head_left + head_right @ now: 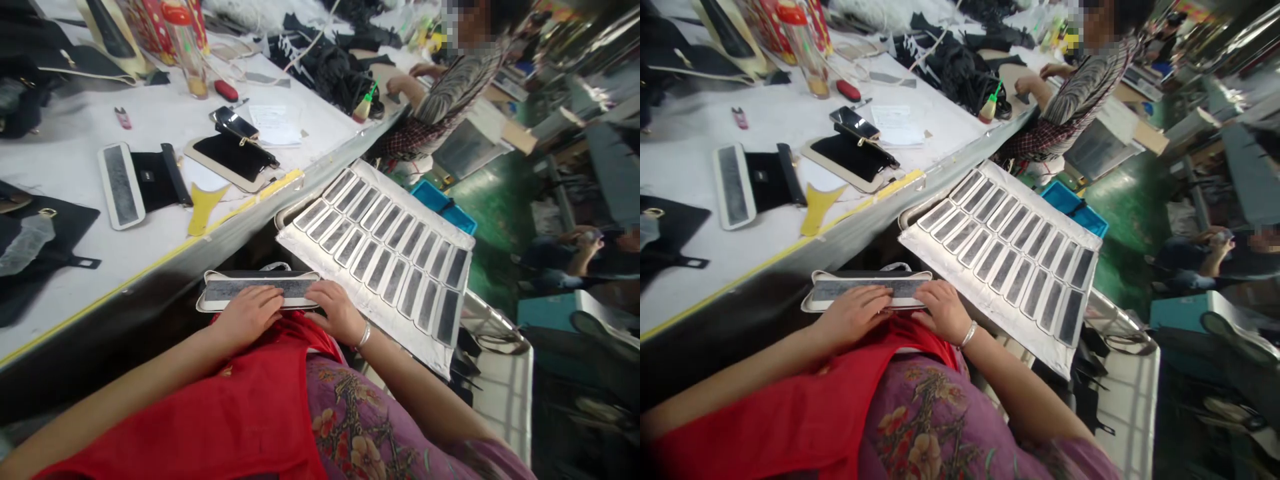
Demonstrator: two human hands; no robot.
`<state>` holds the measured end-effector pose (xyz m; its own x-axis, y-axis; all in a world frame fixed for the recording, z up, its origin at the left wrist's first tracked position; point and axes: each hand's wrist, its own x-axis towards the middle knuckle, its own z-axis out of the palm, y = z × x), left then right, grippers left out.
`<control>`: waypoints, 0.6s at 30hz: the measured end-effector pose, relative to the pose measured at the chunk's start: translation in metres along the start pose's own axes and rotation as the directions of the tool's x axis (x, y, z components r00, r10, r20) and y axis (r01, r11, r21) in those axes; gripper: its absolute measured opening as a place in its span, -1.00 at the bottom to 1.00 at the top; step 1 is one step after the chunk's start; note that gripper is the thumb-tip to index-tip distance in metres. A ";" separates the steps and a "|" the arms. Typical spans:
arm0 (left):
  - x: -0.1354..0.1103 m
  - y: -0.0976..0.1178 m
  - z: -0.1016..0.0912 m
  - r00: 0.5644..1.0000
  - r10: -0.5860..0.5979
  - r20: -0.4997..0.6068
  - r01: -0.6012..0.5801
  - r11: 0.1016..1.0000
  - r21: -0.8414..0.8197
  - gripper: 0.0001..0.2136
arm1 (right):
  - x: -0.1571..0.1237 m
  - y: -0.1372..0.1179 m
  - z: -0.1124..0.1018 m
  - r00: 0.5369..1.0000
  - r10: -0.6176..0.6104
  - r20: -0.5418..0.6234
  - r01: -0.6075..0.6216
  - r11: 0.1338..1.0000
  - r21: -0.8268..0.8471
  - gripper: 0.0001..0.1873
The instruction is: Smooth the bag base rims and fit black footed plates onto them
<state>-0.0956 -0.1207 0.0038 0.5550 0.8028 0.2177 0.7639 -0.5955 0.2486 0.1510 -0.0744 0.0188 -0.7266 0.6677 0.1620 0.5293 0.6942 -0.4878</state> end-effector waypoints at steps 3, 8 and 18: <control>0.000 0.008 0.014 1.000 0.019 -0.019 -0.018 1.000 0.024 -0.77 | -0.012 -0.001 0.024 0.991 0.032 -0.128 -0.037 0.999 -0.036 -0.86; 0.000 0.011 0.013 0.998 -0.059 -0.031 0.059 0.998 0.016 -0.78 | -0.010 -0.012 0.037 0.969 0.119 -0.219 -0.143 0.984 -0.101 -0.89; 0.024 0.017 -0.008 0.955 -0.294 0.046 0.288 0.952 0.101 -0.84 | 0.005 -0.020 0.046 0.690 0.686 -0.230 -0.692 0.719 0.071 -0.58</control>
<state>-0.0713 -0.1116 0.0207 0.3204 0.9428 0.0917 0.9207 -0.3327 0.2038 0.1168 -0.0976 -0.0104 -0.0369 0.9990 -0.0256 0.8519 0.0180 -0.5235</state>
